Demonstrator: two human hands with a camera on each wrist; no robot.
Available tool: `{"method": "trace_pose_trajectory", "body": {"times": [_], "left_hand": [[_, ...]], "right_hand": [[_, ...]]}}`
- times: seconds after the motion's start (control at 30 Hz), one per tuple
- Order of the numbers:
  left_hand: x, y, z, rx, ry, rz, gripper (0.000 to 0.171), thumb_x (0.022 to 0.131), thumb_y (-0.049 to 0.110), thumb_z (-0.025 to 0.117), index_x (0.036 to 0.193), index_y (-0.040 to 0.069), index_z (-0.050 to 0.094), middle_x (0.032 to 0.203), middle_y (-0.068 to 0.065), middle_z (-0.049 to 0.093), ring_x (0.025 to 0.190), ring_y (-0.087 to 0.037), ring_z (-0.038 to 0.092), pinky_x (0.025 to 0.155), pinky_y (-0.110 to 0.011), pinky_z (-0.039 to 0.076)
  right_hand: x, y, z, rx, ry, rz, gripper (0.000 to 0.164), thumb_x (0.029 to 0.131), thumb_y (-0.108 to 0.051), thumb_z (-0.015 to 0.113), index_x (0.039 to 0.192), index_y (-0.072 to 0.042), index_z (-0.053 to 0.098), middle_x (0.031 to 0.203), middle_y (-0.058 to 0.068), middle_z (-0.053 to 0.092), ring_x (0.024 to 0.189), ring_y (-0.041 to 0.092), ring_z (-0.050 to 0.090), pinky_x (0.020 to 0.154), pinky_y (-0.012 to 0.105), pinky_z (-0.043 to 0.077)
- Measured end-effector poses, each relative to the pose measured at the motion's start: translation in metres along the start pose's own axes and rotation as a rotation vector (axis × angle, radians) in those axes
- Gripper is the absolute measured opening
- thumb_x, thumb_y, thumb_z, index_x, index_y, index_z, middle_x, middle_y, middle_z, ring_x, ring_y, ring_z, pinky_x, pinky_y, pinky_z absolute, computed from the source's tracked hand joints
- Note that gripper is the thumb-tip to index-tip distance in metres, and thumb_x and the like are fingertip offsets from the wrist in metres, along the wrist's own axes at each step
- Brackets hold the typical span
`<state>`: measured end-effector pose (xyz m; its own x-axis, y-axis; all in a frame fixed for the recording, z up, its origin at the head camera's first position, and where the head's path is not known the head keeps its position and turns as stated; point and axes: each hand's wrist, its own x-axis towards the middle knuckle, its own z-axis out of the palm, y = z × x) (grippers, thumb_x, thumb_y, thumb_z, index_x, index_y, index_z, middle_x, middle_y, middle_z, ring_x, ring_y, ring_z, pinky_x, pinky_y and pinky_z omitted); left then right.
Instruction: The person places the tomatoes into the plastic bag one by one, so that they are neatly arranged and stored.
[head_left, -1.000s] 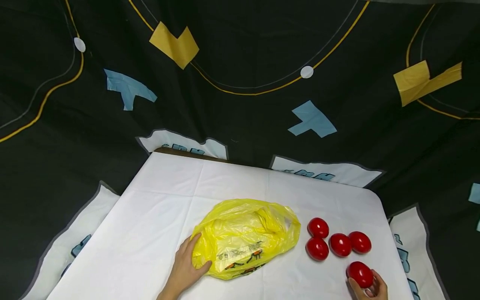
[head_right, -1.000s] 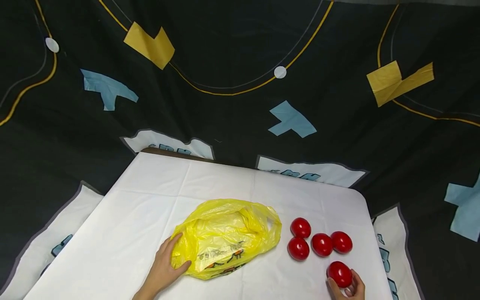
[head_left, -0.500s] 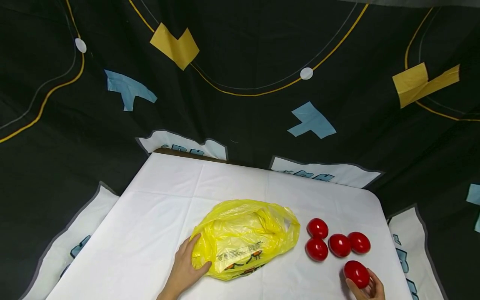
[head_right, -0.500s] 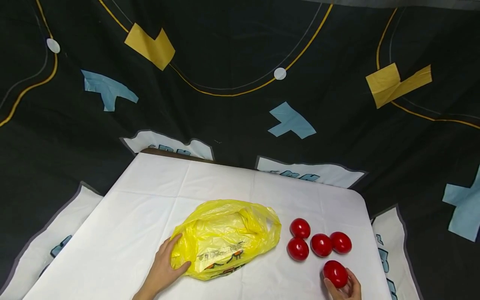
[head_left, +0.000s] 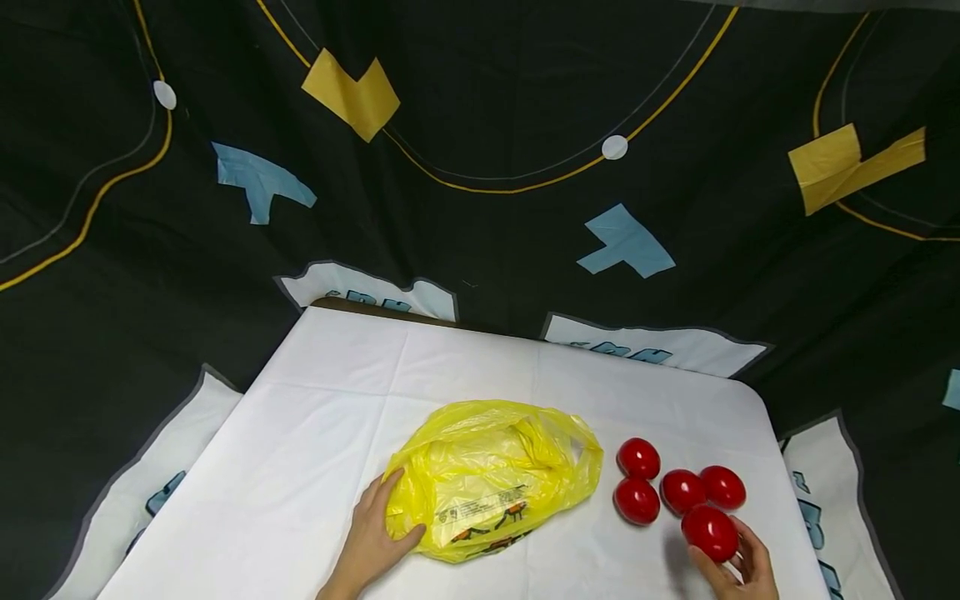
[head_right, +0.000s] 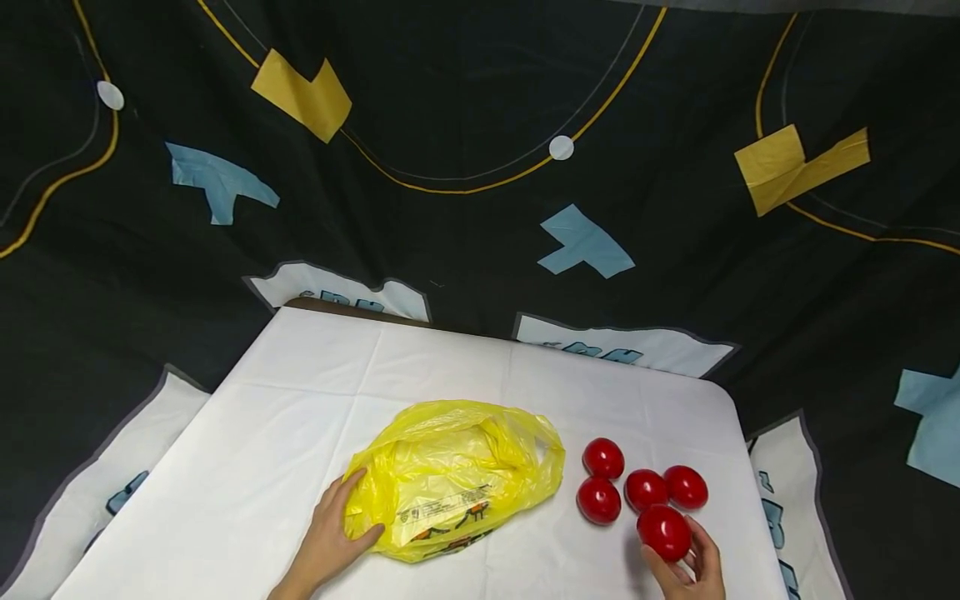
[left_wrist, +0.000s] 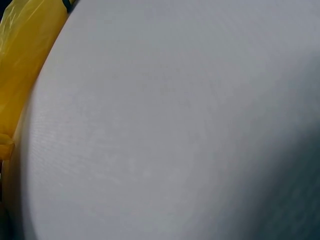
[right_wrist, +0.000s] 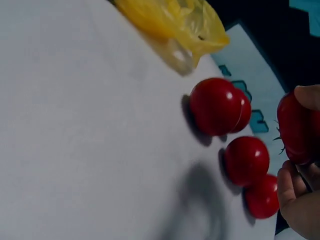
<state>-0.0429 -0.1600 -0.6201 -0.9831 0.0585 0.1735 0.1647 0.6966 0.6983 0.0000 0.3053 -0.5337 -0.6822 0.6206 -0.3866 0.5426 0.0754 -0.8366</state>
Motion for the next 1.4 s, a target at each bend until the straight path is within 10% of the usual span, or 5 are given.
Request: {"method": "trace_pose_trajectory", "body": {"times": [0.23,0.57,1.4], "left_hand": [[0.0,0.001,0.0,-0.006,-0.003,0.002,0.089,0.072,0.039,0.079,0.145,0.012,0.035,0.139,-0.015,0.038,0.127,-0.036,0.035,0.096,-0.064,0.033],[0.0,0.001,0.0,-0.007,-0.011,-0.006,0.089,0.072,0.04,0.079,0.145,0.013,0.035,0.14,-0.016,0.037,0.127,-0.036,0.035,0.096,-0.063,0.033],[0.0,-0.002,0.001,0.016,0.02,0.028,0.091,0.07,0.039,0.08,0.144,0.011,0.036,0.139,-0.017,0.038,0.126,-0.037,0.037,0.095,-0.062,0.035]], "right_hand": [[-0.022,-0.026,0.009,-0.051,-0.069,-0.081,0.105,0.068,-0.034,0.085,0.149,-0.012,0.023,0.147,0.02,0.03,0.125,0.04,0.034,0.074,0.021,0.054],[-0.04,-0.046,0.036,-0.122,-0.234,-0.229,0.09,0.076,-0.014,0.081,0.147,-0.012,0.026,0.147,0.019,0.031,0.125,0.04,0.037,0.097,0.046,0.038],[-0.078,-0.029,0.172,-0.211,-0.679,-0.625,0.078,0.067,-0.01,0.085,0.134,-0.01,0.045,0.13,0.014,0.052,0.11,0.031,0.056,0.086,0.034,0.052]]}}
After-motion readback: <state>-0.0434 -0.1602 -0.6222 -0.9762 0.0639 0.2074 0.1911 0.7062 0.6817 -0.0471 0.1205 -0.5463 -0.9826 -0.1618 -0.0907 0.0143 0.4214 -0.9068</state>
